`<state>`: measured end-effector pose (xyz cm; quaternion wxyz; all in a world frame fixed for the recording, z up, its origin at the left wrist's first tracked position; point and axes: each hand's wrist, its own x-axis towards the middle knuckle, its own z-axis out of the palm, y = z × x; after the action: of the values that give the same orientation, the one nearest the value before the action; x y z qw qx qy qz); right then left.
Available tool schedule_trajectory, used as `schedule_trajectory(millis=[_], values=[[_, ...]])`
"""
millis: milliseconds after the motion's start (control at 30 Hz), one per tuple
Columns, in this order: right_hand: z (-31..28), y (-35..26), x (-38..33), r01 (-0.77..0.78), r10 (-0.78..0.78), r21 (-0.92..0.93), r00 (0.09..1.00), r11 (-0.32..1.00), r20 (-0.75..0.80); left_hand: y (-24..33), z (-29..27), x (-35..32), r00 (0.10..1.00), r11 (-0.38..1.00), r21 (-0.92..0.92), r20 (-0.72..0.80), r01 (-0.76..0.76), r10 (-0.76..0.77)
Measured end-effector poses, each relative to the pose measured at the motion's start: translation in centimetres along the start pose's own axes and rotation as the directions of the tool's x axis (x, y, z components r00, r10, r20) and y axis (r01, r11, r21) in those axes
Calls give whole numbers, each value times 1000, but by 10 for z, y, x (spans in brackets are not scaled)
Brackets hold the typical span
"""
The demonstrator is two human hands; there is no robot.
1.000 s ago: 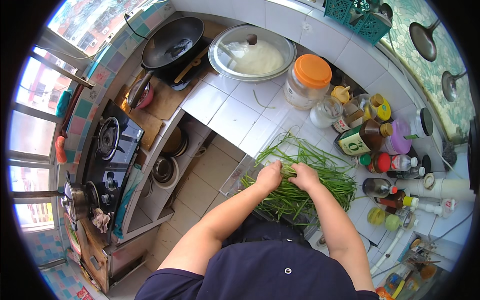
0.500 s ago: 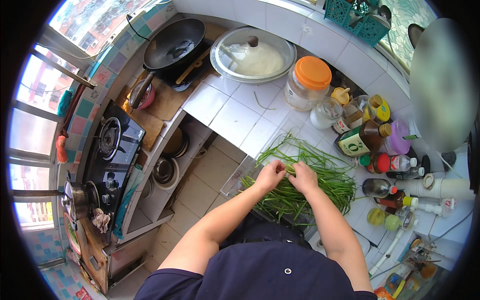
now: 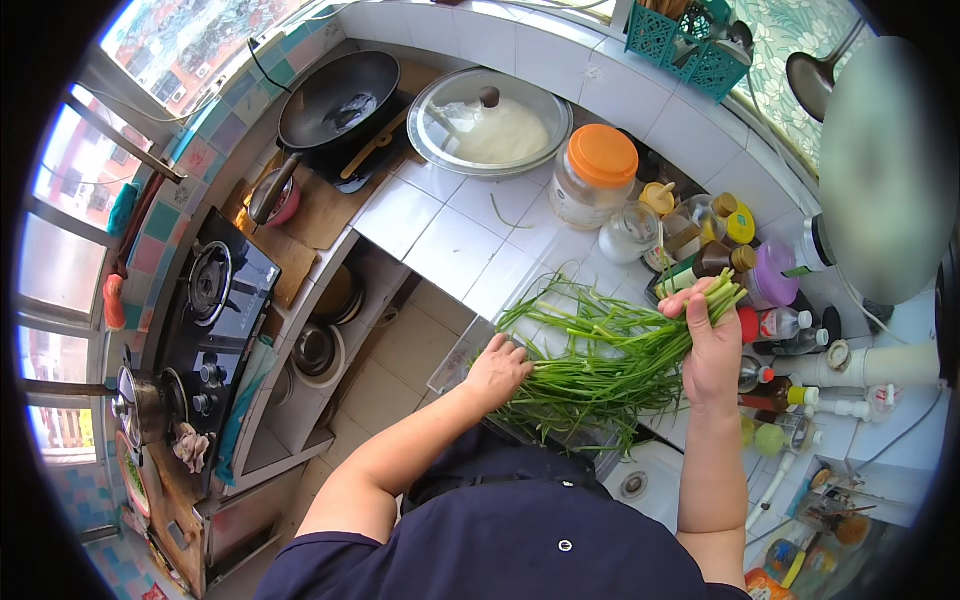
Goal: The person chops a bundle of green chives on a wooden cutting board using a cleaver, transferring the chopped pieces into a large bowl. The person then moves to a sink area to trim the ends of the remaining chives by hand.
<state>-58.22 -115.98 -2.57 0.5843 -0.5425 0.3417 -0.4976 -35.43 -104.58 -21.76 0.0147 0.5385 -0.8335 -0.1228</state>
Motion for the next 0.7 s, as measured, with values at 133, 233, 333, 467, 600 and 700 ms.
schedule_trajectory(millis=[133, 233, 333, 467, 600, 700], values=[[-2, -4, 4, -60, 58, -16, 995, 998, -81, 13, -57, 0, 998, 976, -206, -2, 68, -70], [0, 21, -1, -98, 104, 49, 985, 994, -135, 31, -104, 8, 984, 739, -673, -152, -33, -94], [12, 35, -7, -129, 145, 104, 977, 986, -159, 60, -124, 16, 937, 588, -808, -229, -33, -262], [34, 36, -18, -150, 187, 253, 974, 956, -129, 90, -110, 42, 851, 701, -707, -422, -93, -312], [41, 33, -27, -171, 200, 257, 976, 951, -90, 99, -116, 57, 822, 320, -942, -259, -100, -507], [34, 33, -29, -201, 224, 338, 974, 919, -29, 93, -110, 57, 796, 206, -975, -188, -82, -575]])
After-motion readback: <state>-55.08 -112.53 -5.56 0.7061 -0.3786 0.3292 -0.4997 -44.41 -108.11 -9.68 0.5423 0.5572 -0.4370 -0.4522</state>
